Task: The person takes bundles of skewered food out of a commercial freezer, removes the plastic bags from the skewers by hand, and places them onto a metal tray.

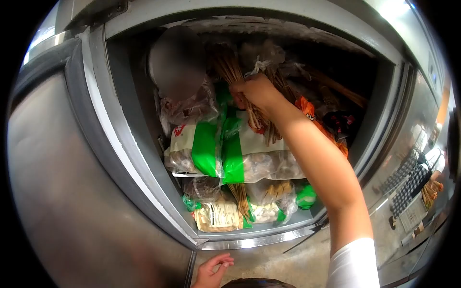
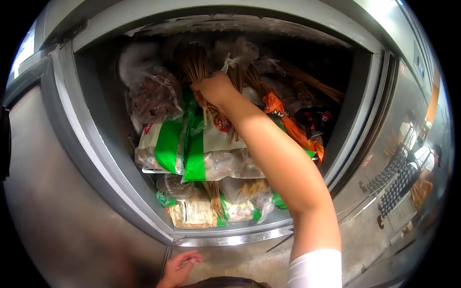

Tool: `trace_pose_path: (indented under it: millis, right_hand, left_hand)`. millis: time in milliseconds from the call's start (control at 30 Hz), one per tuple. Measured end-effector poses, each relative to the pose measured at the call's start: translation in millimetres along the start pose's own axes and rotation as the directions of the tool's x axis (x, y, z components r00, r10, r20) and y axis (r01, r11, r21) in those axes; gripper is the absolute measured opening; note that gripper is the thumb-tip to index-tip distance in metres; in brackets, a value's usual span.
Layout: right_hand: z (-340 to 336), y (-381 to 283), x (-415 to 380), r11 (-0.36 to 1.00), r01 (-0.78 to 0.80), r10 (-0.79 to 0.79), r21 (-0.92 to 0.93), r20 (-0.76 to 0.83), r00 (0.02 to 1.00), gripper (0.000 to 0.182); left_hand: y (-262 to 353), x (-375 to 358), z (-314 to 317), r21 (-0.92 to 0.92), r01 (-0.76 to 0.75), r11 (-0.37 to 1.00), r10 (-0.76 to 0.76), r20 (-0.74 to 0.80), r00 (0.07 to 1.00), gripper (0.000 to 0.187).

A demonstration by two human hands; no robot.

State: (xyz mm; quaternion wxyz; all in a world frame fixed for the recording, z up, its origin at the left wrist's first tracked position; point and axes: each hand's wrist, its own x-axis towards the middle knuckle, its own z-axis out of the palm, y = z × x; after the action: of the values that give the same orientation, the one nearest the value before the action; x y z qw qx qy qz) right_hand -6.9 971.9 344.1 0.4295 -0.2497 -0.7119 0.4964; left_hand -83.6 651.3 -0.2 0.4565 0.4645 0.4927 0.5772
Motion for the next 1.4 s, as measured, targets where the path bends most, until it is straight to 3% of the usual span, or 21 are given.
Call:
trace_pose_path:
  millis: [167,233,300,367,467,500,567,667,733,833,867,900,967,1000,1033,1100,1200,1233,1267,1367,1400]
  right_hand:
    - [-13.7,-13.1,-56.8,0.995,-0.082,0.082,0.053,0.003,0.997,0.015]
    - [-14.0,-7.3,-76.6,0.987,-0.106,0.103,0.121,0.026,0.994,0.016]
    - [-12.6,-1.5,-98.4,0.980,-0.049,0.047,0.194,0.018,0.999,0.017]
    - [-12.9,0.7,-119.5,0.994,-0.081,0.083,0.067,-0.021,0.996,0.019]
    - [-15.1,17.5,-143.6,0.995,0.000,0.006,0.096,-0.058,0.998,0.023]
    - [-11.6,15.2,-157.3,0.998,0.020,-0.011,0.066,-0.133,0.991,0.023]
    - [-14.1,20.1,-181.7,0.986,0.042,-0.028,0.162,-0.087,0.996,0.026]
    - [-11.8,37.5,-218.9,0.988,0.038,-0.018,0.148,-0.130,0.991,0.035]
    - [-7.2,58.0,-247.5,0.996,0.058,-0.046,0.066,-0.177,0.983,0.041]
    - [5.9,85.7,-292.4,0.982,0.153,-0.176,-0.109,-0.238,0.955,0.047]
    - [7.1,104.2,-305.3,0.950,0.201,-0.260,-0.240,-0.245,0.934,0.049]
    - [8.2,128.1,-318.0,0.899,0.241,-0.342,-0.367,-0.241,0.909,0.052]
    - [16.0,156.7,-351.1,0.924,0.214,-0.299,-0.317,-0.249,0.921,0.054]
    - [25.2,161.9,-364.6,0.922,0.227,-0.331,-0.314,-0.334,0.883,0.050]
    - [32.3,164.4,-379.6,0.952,0.226,-0.286,-0.208,-0.336,0.897,0.051]
    - [43.1,189.6,-409.3,0.948,0.251,-0.302,-0.193,-0.311,0.901,0.053]
    - [49.2,194.7,-450.4,0.918,0.187,-0.271,-0.349,-0.212,0.939,0.060]
    - [49.8,195.0,-462.1,0.909,0.159,-0.247,-0.386,-0.192,0.950,0.061]
    - [48.7,196.4,-471.4,0.916,0.148,-0.232,-0.372,-0.192,0.954,0.061]
    - [37.8,197.3,-493.1,0.875,0.234,-0.314,-0.424,-0.127,0.941,0.063]
    - [31.0,195.0,-501.4,0.867,0.310,-0.365,-0.390,-0.073,0.928,0.063]
  left_hand:
    - [10.3,-5.1,13.7,-0.016,0.028,0.999,-0.028,0.034,0.999,0.032]
    - [25.4,-6.8,22.1,0.231,-0.072,0.970,0.076,-0.007,0.997,0.026]
    - [28.1,-8.2,26.4,0.215,-0.079,0.973,0.080,0.003,0.997,0.026]
    - [28.3,-9.7,29.4,0.200,-0.094,0.975,0.092,0.015,0.996,0.026]
    - [27.8,-11.4,35.0,0.162,-0.130,0.978,0.125,0.041,0.991,0.027]
    - [30.6,-12.3,38.0,0.168,-0.116,0.979,0.111,0.040,0.993,0.026]
    - [37.0,-14.1,44.1,0.174,-0.099,0.980,0.092,0.047,0.995,0.026]
    - [38.7,-14.3,47.8,0.207,-0.058,0.977,0.046,0.063,0.997,0.027]
    - [24.0,-8.4,46.5,0.171,-0.184,0.968,0.171,0.089,0.981,0.036]
    - [29.4,-3.8,54.6,0.061,-0.185,0.981,0.183,0.040,0.982,0.041]
    - [31.2,-1.8,56.4,-0.026,-0.179,0.983,0.181,0.075,0.981,0.052]
    - [35.2,-0.1,61.6,-0.026,-0.172,0.985,0.174,0.071,0.982,0.052]
    - [43.9,2.3,75.1,-0.224,-0.189,0.956,0.208,0.065,0.976,0.067]
    - [46.2,3.5,80.7,-0.270,-0.146,0.952,0.179,0.104,0.978,0.080]
    - [46.8,4.4,88.8,-0.273,-0.138,0.952,0.169,0.096,0.981,0.080]
    - [46.1,2.9,111.9,-0.355,-0.246,0.902,0.294,0.088,0.952,0.086]
    - [46.4,-8.8,146.6,-0.242,-0.182,0.953,0.179,-0.037,0.983,0.073]
    - [46.5,-13.9,157.1,-0.157,-0.120,0.980,0.103,-0.109,0.989,0.066]
    - [51.1,-17.0,169.8,-0.090,-0.146,0.985,0.120,-0.249,0.961,0.055]
    - [36.8,-25.4,170.9,-0.071,-0.098,0.993,0.084,-0.176,0.981,0.057]
    - [38.5,-27.2,172.6,-0.210,-0.077,0.975,0.064,-0.067,0.996,0.057]
